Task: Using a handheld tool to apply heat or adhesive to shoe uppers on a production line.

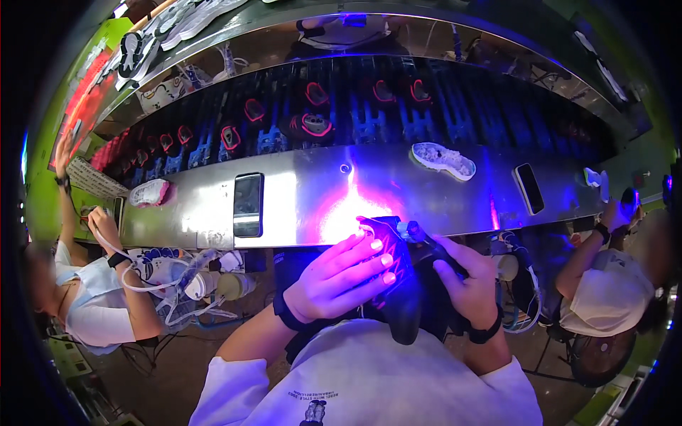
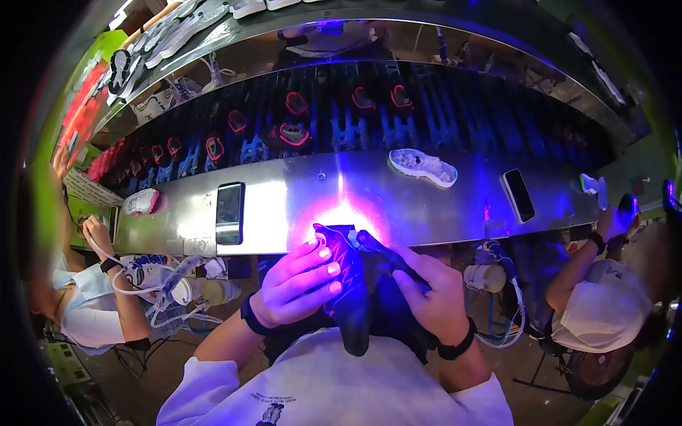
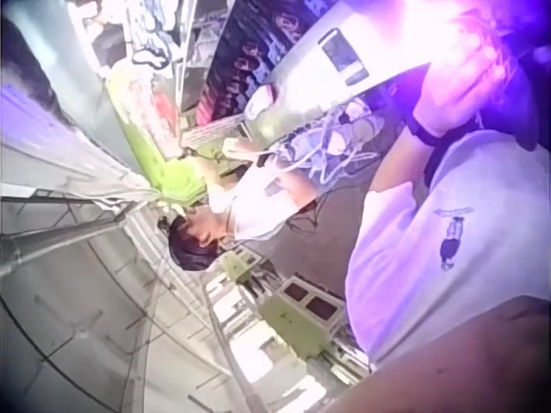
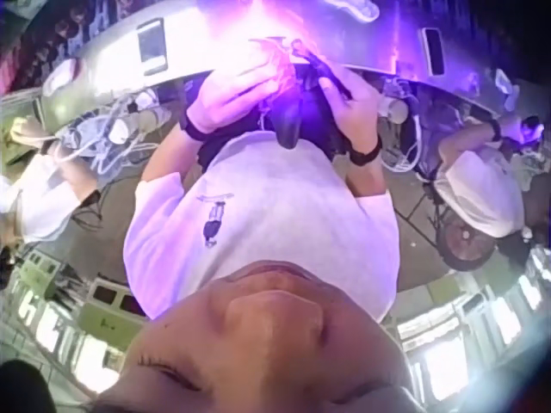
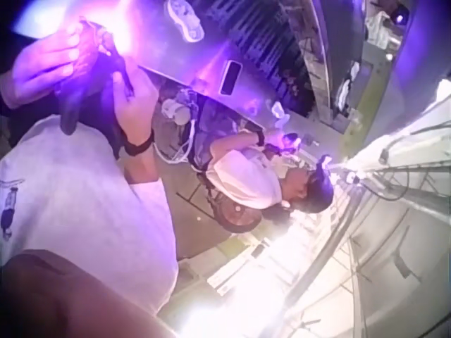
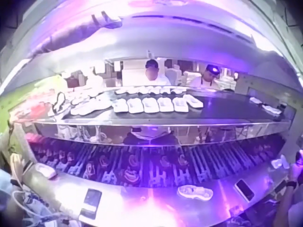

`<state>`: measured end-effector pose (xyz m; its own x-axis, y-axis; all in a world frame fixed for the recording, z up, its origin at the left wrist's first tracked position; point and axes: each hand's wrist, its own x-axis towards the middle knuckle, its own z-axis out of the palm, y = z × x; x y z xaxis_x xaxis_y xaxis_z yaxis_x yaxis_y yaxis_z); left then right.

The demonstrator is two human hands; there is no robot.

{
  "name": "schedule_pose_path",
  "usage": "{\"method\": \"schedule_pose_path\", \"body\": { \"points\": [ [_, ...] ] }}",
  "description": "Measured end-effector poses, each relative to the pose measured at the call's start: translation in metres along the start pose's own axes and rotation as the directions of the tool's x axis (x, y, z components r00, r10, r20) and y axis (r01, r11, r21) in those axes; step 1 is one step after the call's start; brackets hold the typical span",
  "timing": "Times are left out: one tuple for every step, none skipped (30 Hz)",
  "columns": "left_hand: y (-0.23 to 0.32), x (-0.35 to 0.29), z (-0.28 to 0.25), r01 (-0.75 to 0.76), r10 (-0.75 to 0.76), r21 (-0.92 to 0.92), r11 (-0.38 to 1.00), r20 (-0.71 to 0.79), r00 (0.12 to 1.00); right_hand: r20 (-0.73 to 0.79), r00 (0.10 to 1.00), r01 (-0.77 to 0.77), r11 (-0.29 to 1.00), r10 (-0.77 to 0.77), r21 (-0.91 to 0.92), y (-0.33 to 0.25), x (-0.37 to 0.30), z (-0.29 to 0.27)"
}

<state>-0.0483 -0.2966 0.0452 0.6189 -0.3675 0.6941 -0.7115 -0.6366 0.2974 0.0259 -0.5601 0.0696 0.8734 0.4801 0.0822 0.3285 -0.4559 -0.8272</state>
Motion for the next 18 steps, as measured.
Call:
{"method": "schedule_pose_path", "body": {
  "points": [
    [-0.001, 0.000, 0.000, -0.002, 0.002, 0.022, 1.000, 0.013, 1.000, 0.004, 1.000, -0.001, 1.000, 0.001, 0.003, 0.002, -0.001, 0.000],
    [-0.002, 0.000, -0.001, 0.002, -0.003, 0.022, 1.000, 0.016, 1.000, 0.043, 0.999, 0.012, 0.998, -0.015, 0.058, 0.006, -0.004, 0.000],
    [-0.005, 0.001, -0.002, -0.003, 0.002, 0.040, 0.999, 0.025, 1.000, 0.076, 0.997, 0.021, 0.994, -0.029, 0.112, 0.011, -0.008, -0.002],
    [-0.007, 0.001, -0.003, -0.008, 0.006, 0.056, 0.998, 0.035, 0.999, 0.077, 0.997, 0.015, 0.993, -0.024, 0.114, 0.014, -0.013, -0.009],
    [-0.009, 0.002, -0.004, -0.006, 0.004, 0.051, 0.999, 0.039, 0.999, 0.176, 0.984, -0.052, 0.983, 0.021, 0.175, 0.018, -0.019, -0.018],
    [-0.009, 0.003, -0.006, -0.015, 0.011, 0.049, 0.999, 0.074, 0.997, 0.280, 0.958, -0.127, 0.965, 0.060, 0.229, 0.019, -0.022, -0.022],
    [-0.010, 0.004, -0.007, -0.025, 0.019, 0.046, 0.999, 0.108, 0.994, 0.285, 0.956, -0.137, 0.964, 0.068, 0.229, 0.020, -0.020, -0.022],
    [-0.009, 0.005, -0.008, -0.018, 0.014, 0.039, 0.999, 0.110, 0.994, 0.291, 0.952, -0.175, 0.953, 0.098, 0.249, 0.021, -0.015, -0.021],
    [-0.009, 0.006, -0.005, -0.014, 0.011, 0.029, 0.999, 0.116, 0.993, 0.292, 0.947, -0.212, 0.940, 0.131, 0.267, 0.023, -0.010, -0.021],
    [-0.010, 0.006, -0.003, -0.011, 0.008, 0.019, 1.000, 0.122, 0.993, 0.259, 0.949, -0.247, 0.936, 0.181, 0.250, 0.023, -0.005, -0.016],
    [-0.011, 0.005, 0.000, -0.009, 0.008, 0.009, 1.000, 0.122, 0.992, 0.258, 0.947, -0.255, 0.935, 0.191, 0.247, 0.021, -0.001, -0.013],
    [-0.014, 0.004, 0.003, 0.014, -0.018, 0.031, 0.999, 0.111, 0.994, 0.267, 0.940, -0.287, 0.918, 0.214, 0.274, 0.020, 0.004, -0.010],
    [-0.015, 0.002, 0.005, 0.038, -0.044, 0.054, 0.998, 0.099, 0.994, 0.277, 0.931, -0.318, 0.900, 0.236, 0.300, 0.019, 0.006, -0.009],
    [-0.016, 0.001, 0.007, 0.083, -0.087, 0.051, 0.995, 0.080, 0.993, 0.273, 0.947, -0.253, 0.915, 0.168, 0.315, 0.023, 0.005, -0.009],
    [-0.017, -0.001, 0.009, 0.087, -0.091, 0.055, 0.995, 0.078, 0.993, 0.278, 0.946, -0.252, 0.915, 0.165, 0.314, 0.031, 0.002, -0.009],
    [-0.019, -0.002, 0.011, 0.127, -0.132, 0.078, 0.989, 0.052, 0.990, 0.284, 0.951, -0.220, 0.911, 0.121, 0.349, 0.040, -0.003, -0.009],
    [-0.020, -0.002, 0.011, 0.168, -0.171, 0.101, 0.981, 0.025, 0.985, 0.289, 0.954, -0.188, 0.904, 0.075, 0.385, 0.045, -0.007, -0.011],
    [-0.020, -0.002, 0.011, 0.185, -0.188, 0.083, 0.979, 0.029, 0.982, 0.291, 0.952, -0.210, 0.901, 0.099, 0.380, 0.046, -0.011, -0.012]
  ]
}}
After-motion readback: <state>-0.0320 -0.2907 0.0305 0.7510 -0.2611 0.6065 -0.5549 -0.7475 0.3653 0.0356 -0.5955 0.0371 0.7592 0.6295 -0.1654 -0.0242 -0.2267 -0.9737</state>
